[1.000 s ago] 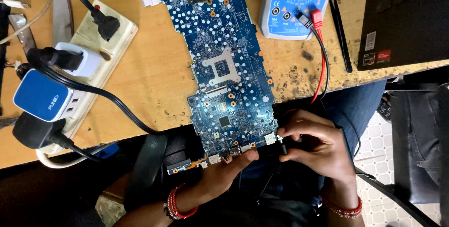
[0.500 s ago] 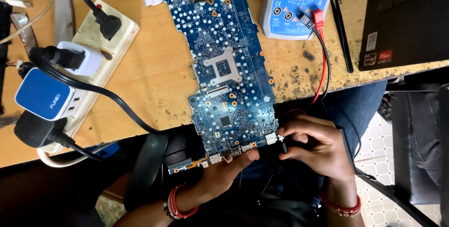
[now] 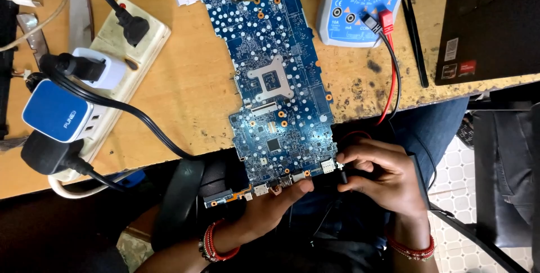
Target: Testing and diagnosing a laptop motherboard using a multimeter and power supply.
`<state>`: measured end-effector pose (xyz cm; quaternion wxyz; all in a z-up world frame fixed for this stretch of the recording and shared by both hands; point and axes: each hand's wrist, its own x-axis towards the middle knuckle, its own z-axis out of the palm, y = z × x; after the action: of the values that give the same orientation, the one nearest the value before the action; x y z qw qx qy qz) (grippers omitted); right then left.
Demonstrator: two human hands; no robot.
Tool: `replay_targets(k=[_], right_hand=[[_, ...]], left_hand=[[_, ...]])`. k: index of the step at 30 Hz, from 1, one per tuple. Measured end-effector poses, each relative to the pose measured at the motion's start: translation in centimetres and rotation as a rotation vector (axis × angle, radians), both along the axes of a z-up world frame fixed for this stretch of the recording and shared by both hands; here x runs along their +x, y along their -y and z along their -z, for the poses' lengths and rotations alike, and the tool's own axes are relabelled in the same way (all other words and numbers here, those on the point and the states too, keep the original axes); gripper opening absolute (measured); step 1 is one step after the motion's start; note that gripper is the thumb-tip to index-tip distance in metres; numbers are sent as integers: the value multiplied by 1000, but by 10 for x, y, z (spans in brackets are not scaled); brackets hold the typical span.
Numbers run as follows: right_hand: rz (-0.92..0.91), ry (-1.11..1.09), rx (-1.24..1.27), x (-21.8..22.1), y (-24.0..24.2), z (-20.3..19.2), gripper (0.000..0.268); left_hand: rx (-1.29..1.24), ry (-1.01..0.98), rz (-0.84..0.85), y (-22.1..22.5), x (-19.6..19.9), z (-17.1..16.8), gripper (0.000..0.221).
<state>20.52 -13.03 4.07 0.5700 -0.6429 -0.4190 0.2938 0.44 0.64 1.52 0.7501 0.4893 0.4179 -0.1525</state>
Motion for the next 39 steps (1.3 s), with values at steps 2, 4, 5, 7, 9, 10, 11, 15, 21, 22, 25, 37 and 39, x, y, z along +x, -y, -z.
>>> replay_targets(k=[2, 4, 5, 7, 9, 10, 11, 15, 21, 22, 25, 37, 39], right_hand=[[-1, 6, -2, 0, 0, 1, 38], [-1, 12, -3, 0, 1, 2, 38], [0, 8, 1, 0, 1, 2, 37], [1, 3, 3, 0, 1, 3, 36], [-2, 2, 39, 0, 0, 4, 38], [-2, 1, 38, 0, -1, 3, 38], [-7, 0, 46, 0, -1, 2, 38], [-3, -25, 59, -1, -4, 1, 37], [-3, -36, 99, -2, -2, 8, 37], [-3, -37, 99, -2, -1, 9, 37], [1, -42, 115, -3, 0, 12, 39], [17, -54, 120, -5, 0, 14, 38], [17, -57, 123, -5, 1, 16, 38]], left_hand=[[48, 114, -43, 6, -6, 15, 50], [96, 228, -86, 9, -9, 21, 43], [107, 236, -100, 9, -8, 21, 41], [117, 244, -115, 7, -6, 17, 39], [-58, -7, -27, 4, -3, 11, 53], [-59, -8, -27, 4, -4, 11, 53], [-68, -2, -38, 4, -4, 10, 53], [44, 150, -85, 8, -8, 18, 43], [8, 63, -79, 3, -1, 2, 46], [8, 62, -78, 5, -6, 10, 46], [-72, -145, 31, 7, -10, 21, 49], [36, -364, 171, -3, 8, -15, 41], [-69, -284, 3, -5, 14, -26, 53]])
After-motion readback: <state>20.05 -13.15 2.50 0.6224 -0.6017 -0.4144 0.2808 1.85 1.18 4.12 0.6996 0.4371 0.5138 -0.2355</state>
